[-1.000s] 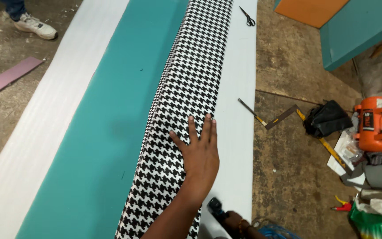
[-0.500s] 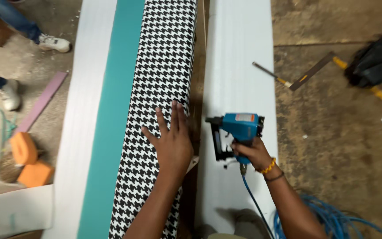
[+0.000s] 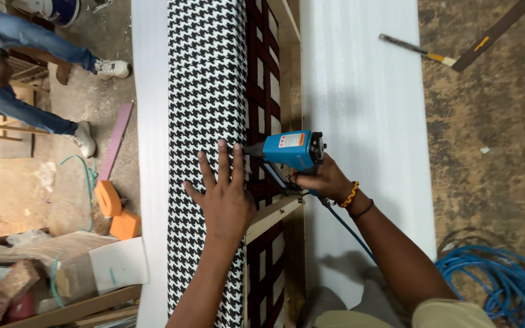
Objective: The person upholsters a long wooden frame with black-and-white houndstooth fabric. They press and align the fabric over the padded edge, then use a pneumatic staple gun to fasten the fabric to the frame, working along the length and repositioning the fabric between staples.
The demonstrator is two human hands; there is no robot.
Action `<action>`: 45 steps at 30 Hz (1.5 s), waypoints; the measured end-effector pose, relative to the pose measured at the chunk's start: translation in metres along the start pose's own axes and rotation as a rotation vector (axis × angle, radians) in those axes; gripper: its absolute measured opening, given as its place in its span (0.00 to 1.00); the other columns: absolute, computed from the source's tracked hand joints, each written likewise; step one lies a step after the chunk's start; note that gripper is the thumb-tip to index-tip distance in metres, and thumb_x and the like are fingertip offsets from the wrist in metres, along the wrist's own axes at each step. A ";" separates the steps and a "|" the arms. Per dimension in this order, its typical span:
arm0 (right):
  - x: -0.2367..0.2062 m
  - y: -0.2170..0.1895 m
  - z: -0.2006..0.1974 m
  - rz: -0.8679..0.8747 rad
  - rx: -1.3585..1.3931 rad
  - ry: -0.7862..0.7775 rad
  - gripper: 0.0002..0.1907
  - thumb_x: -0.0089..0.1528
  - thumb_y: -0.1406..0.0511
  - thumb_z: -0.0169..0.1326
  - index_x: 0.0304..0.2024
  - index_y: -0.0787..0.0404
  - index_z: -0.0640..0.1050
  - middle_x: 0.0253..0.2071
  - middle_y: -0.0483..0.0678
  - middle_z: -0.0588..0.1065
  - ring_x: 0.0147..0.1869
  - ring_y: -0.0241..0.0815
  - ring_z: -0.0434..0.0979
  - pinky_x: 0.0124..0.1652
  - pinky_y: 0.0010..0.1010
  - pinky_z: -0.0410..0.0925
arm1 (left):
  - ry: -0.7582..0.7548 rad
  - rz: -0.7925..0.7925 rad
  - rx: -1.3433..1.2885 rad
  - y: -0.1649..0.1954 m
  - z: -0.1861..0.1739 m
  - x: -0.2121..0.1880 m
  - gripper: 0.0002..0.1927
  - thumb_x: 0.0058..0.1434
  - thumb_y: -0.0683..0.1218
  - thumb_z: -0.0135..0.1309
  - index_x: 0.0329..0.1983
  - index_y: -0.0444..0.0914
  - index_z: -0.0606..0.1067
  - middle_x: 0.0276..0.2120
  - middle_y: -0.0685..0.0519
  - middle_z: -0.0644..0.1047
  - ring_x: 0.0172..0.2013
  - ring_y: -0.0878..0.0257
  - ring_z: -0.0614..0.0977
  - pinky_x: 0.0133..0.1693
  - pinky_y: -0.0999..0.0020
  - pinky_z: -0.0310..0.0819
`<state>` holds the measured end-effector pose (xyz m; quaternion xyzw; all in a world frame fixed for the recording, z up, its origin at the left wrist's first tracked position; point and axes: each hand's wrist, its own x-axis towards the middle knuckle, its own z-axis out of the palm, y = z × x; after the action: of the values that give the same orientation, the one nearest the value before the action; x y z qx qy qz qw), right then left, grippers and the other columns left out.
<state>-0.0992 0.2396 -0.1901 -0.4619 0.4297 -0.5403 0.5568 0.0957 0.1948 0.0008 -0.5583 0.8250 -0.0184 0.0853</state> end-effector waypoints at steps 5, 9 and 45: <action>-0.001 0.005 0.006 0.101 0.214 0.015 0.25 0.54 0.71 0.62 0.54 0.62 0.72 0.44 0.44 0.77 0.45 0.36 0.79 0.45 0.33 0.76 | 0.013 0.024 0.066 0.002 0.002 0.000 0.47 0.51 0.40 0.55 0.76 0.53 0.56 0.77 0.52 0.47 0.74 0.35 0.46 0.57 0.14 0.41; -0.001 0.004 0.008 -0.018 0.155 -0.024 0.24 0.57 0.72 0.63 0.55 0.65 0.74 0.45 0.45 0.77 0.49 0.36 0.78 0.50 0.32 0.73 | -0.028 0.005 0.085 0.002 0.003 0.001 0.49 0.49 0.40 0.56 0.76 0.53 0.54 0.77 0.51 0.46 0.73 0.35 0.45 0.58 0.15 0.41; -0.048 0.002 0.043 -0.122 0.084 -0.034 0.16 0.55 0.68 0.62 0.45 0.63 0.76 0.38 0.45 0.79 0.40 0.37 0.79 0.41 0.32 0.74 | -0.016 -0.036 0.058 0.004 0.004 0.000 0.53 0.48 0.38 0.58 0.78 0.51 0.53 0.77 0.45 0.45 0.74 0.33 0.44 0.60 0.16 0.41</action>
<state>-0.0593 0.2900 -0.1840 -0.4726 0.3679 -0.5829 0.5491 0.0925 0.1970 -0.0037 -0.5707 0.8132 -0.0393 0.1074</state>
